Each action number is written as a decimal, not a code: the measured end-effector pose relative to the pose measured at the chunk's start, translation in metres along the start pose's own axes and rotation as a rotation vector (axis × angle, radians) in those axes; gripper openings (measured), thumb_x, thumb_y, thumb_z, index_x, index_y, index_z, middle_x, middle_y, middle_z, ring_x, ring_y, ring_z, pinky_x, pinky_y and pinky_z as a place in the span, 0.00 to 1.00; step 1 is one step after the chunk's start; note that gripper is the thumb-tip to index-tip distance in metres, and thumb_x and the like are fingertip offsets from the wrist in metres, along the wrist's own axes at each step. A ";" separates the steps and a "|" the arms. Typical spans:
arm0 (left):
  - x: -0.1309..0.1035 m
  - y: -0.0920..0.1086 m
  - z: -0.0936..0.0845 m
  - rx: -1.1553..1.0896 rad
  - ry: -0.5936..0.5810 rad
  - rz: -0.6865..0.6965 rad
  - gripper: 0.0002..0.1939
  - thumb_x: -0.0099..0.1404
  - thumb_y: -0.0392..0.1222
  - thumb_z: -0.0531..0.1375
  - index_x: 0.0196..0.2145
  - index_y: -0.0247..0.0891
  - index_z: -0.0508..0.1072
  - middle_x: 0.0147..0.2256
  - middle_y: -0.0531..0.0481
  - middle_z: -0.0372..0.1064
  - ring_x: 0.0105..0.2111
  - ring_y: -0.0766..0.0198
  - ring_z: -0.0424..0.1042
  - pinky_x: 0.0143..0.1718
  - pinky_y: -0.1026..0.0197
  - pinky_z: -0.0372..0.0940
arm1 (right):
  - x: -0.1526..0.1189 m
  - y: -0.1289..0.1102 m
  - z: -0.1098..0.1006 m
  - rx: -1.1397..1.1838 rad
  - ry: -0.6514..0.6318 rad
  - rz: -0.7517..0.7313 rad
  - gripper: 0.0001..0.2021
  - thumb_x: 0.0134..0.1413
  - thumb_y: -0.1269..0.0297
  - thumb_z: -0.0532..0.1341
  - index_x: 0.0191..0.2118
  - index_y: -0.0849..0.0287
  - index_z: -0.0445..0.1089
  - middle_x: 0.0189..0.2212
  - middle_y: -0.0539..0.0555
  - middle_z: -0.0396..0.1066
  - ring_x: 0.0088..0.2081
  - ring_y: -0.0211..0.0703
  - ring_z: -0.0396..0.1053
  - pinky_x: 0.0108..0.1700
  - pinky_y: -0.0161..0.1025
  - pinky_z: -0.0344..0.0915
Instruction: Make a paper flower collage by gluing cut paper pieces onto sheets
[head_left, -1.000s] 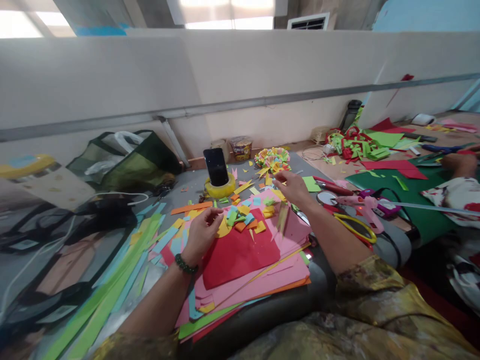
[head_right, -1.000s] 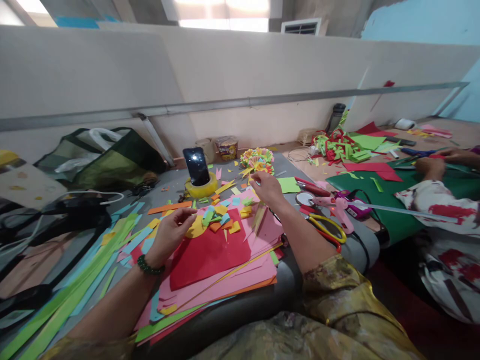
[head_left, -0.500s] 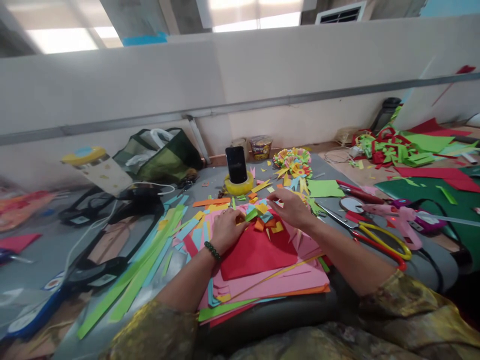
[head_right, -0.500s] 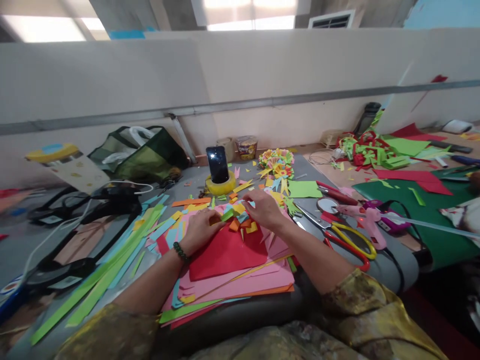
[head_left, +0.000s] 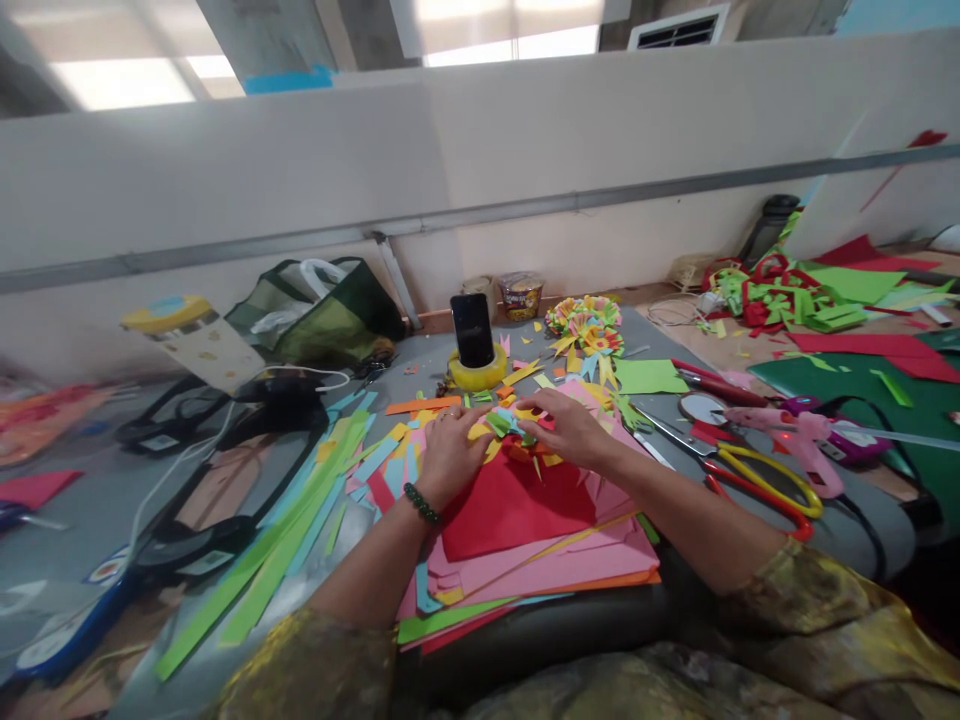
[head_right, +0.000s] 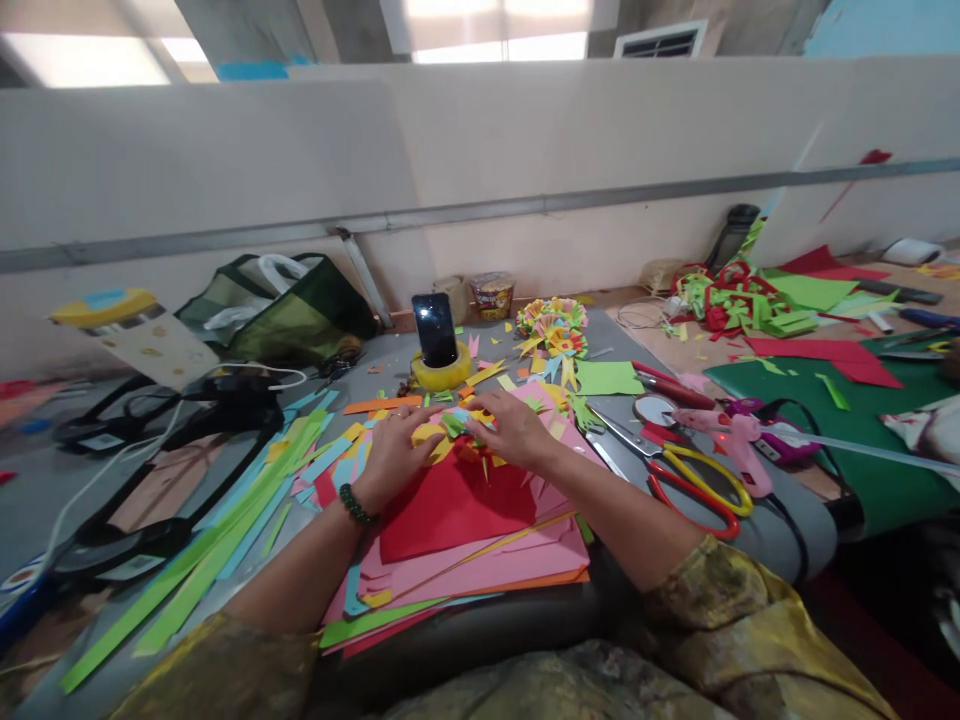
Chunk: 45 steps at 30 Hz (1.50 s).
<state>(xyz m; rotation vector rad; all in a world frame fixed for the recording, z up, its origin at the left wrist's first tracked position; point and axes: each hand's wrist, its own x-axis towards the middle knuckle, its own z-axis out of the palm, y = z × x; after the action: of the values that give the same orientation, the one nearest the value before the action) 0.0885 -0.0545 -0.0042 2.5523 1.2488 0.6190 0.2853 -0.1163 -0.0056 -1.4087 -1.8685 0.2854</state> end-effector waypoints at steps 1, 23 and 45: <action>0.001 0.001 0.002 0.040 -0.012 0.025 0.20 0.64 0.38 0.58 0.54 0.44 0.75 0.47 0.42 0.75 0.48 0.50 0.71 0.49 0.50 0.62 | 0.000 0.001 0.001 -0.006 0.000 -0.006 0.08 0.60 0.62 0.60 0.42 0.57 0.73 0.39 0.58 0.76 0.42 0.47 0.72 0.45 0.45 0.68; 0.002 0.002 -0.001 -0.650 0.091 -0.073 0.05 0.59 0.40 0.58 0.27 0.39 0.72 0.28 0.51 0.76 0.31 0.62 0.72 0.35 0.61 0.66 | -0.001 -0.011 0.008 0.311 0.034 0.110 0.07 0.55 0.62 0.61 0.37 0.58 0.74 0.35 0.54 0.77 0.36 0.42 0.73 0.37 0.39 0.70; -0.013 0.023 -0.010 -1.349 -0.321 -0.392 0.22 0.39 0.52 0.75 0.21 0.35 0.71 0.19 0.58 0.64 0.19 0.74 0.60 0.22 0.69 0.56 | -0.033 -0.051 -0.066 0.025 0.092 0.112 0.15 0.58 0.53 0.58 0.45 0.56 0.71 0.41 0.57 0.78 0.36 0.44 0.76 0.39 0.40 0.73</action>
<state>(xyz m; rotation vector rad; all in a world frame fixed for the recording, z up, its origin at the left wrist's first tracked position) 0.0924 -0.0787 0.0102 1.1854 0.7256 0.6030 0.2967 -0.1814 0.0555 -1.4870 -1.7098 0.2926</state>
